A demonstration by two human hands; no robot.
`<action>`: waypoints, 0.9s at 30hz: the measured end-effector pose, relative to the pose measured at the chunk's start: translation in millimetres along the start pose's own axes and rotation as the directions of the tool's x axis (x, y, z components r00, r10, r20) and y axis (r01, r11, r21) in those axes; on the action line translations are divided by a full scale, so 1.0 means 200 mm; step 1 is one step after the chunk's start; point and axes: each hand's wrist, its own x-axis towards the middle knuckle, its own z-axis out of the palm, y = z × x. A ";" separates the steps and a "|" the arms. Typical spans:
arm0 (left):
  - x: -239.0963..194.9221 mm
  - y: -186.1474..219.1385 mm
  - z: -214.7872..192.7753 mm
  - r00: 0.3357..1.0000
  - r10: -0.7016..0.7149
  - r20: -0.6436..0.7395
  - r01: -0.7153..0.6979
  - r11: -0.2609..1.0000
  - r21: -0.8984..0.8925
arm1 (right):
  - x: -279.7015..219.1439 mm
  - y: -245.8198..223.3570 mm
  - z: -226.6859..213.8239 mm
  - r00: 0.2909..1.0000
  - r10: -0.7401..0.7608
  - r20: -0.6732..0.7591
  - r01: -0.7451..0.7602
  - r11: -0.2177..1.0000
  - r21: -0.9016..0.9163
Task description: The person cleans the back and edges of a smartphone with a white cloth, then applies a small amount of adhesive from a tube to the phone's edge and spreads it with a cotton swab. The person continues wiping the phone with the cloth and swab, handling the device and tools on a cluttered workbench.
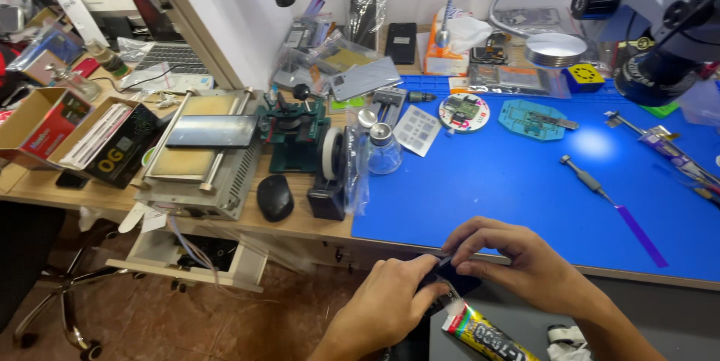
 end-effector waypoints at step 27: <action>0.26 0.09 0.36 0.993 0.114 -0.022 -0.106 0.968 0.227 | -0.18 0.06 -0.24 0.897 0.427 -0.114 -0.429 0.903 0.010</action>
